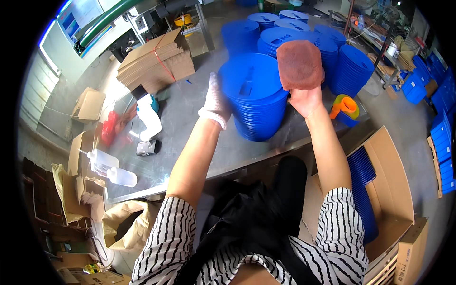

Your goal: The person scoops blue granules from a bucket into a bag, then moves to a workbench to clean blue circular plastic parts. They apply a liquid from a squeeze bottle onto a cloth and wipe each part individually, stacking the cleaned items on the table.

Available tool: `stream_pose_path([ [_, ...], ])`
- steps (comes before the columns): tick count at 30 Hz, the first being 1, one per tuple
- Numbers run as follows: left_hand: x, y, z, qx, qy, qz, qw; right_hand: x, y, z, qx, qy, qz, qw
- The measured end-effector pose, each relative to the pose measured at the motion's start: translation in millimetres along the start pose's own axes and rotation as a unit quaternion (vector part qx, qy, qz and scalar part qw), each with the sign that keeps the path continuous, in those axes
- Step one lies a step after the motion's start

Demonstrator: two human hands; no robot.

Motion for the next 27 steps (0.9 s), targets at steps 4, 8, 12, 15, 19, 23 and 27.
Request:
stream_pose_path([
  [4,40.4,-5.5,-8.9,-0.003,-0.093,-0.006,0.996,30.3,-24.1,-5.2,-0.02,0.072,0.013,0.997],
  [8,110.0,3.0,-7.9,-0.021,-0.158,-0.026,0.987,85.8,-44.7,-25.7,-0.066,0.114,0.059,0.99],
  [12,220.8,37.1,24.7,0.177,-0.064,0.069,0.98,157.6,-26.9,-80.0,-0.092,0.016,0.146,0.985],
  [15,297.2,68.3,55.5,0.041,-0.019,-0.085,0.995,206.5,-0.6,-132.8,-0.283,-0.125,0.178,0.934],
  [19,359.9,133.9,125.4,0.224,0.059,-0.135,0.963,235.2,44.1,-194.2,0.048,-0.103,0.083,0.99],
  [23,380.6,157.0,147.1,0.2,0.055,-0.14,0.968,238.4,37.1,-217.0,0.058,-0.107,0.084,0.989],
  [27,379.1,173.9,141.3,0.101,-0.023,-0.179,0.978,232.9,3.7,-212.0,-0.077,-0.127,0.053,0.988],
])
Point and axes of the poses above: each hand's wrist, its own x-axis away from the middle knuckle, its own y-axis out of the back of the hand, z = x × y, the point moved 2 cm from there along -x, towards the middle knuckle, and after that the axes turned 6 degrees about -x, right-handed, at the moved point
